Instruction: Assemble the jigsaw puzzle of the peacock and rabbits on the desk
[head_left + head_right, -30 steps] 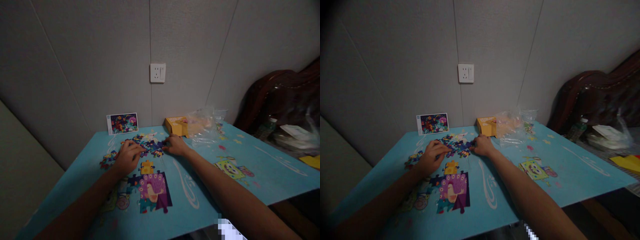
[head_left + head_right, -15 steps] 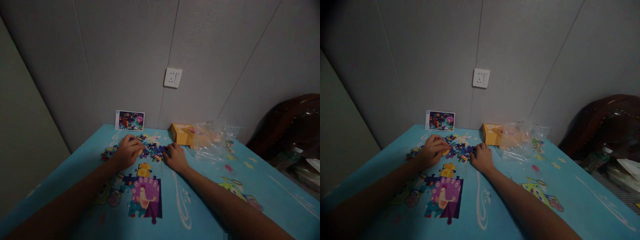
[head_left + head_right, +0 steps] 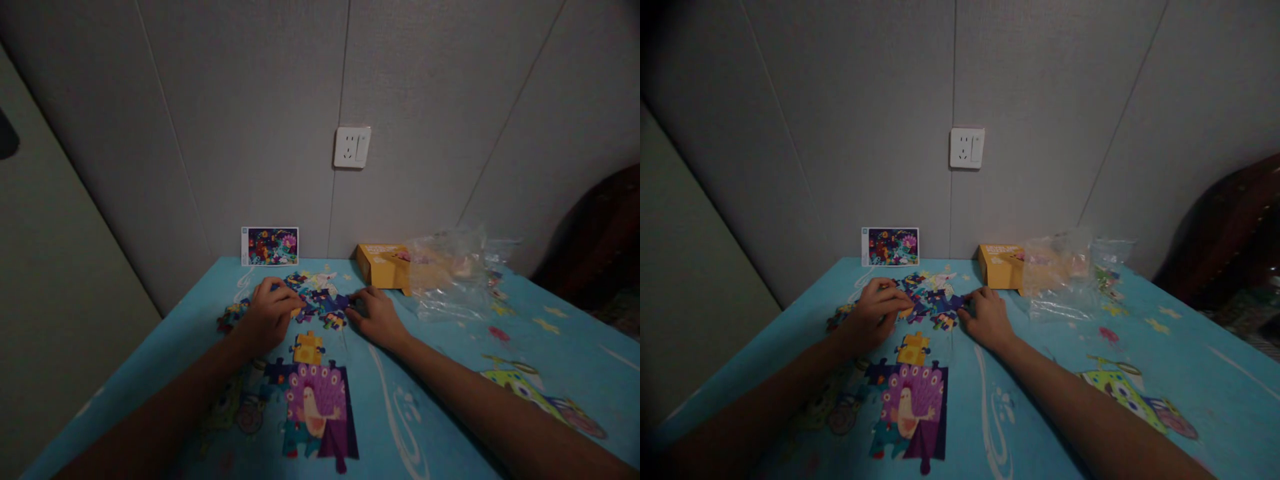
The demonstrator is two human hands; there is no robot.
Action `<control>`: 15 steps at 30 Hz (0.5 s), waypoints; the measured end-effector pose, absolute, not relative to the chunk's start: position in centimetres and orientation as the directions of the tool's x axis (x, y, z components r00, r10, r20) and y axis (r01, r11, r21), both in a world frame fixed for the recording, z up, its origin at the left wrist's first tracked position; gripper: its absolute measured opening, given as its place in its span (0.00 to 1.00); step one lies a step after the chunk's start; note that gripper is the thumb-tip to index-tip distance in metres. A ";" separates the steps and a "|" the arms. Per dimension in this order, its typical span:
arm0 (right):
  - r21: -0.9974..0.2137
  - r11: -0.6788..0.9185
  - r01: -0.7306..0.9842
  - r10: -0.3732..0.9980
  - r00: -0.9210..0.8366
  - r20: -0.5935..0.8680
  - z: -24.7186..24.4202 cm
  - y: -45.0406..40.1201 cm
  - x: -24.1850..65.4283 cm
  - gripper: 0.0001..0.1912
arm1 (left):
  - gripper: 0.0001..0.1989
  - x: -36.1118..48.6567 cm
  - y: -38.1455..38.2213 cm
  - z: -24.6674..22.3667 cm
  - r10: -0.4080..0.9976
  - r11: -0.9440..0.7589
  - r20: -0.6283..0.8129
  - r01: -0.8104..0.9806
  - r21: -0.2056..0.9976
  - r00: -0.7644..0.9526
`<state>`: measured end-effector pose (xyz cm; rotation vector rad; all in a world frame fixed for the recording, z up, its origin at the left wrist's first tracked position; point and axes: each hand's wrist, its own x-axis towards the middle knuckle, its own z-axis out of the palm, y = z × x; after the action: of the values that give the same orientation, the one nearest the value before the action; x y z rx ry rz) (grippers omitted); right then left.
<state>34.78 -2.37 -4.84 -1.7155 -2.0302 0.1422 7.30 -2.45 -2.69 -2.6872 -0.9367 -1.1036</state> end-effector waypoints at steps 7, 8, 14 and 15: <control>-0.311 0.234 0.921 0.943 -0.137 0.304 -4.8 -2.6 34.8 0.20 | 0.18 7.5 -2.6 -2.6 0.491 -0.818 0.675 0.559 0.138 0.550; -0.300 0.238 0.924 0.940 -0.141 0.310 -4.7 -2.6 34.8 0.20 | 0.18 7.5 -2.6 -2.5 0.488 -0.818 0.679 0.558 0.138 0.548; -0.305 0.258 0.917 0.932 -0.154 0.327 -4.7 -2.5 35.2 0.18 | 0.18 7.4 -2.3 -2.7 0.489 -0.821 0.670 0.555 0.137 0.558; -0.312 0.260 0.914 0.932 -0.154 0.328 -4.7 -2.5 35.2 0.17 | 0.18 7.3 -2.3 -2.7 0.490 -0.821 0.666 0.555 0.136 0.563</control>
<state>35.19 -2.46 -4.67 -1.6709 -2.0868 0.0539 7.34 -2.27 -2.71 -2.6973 -0.9040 -1.1064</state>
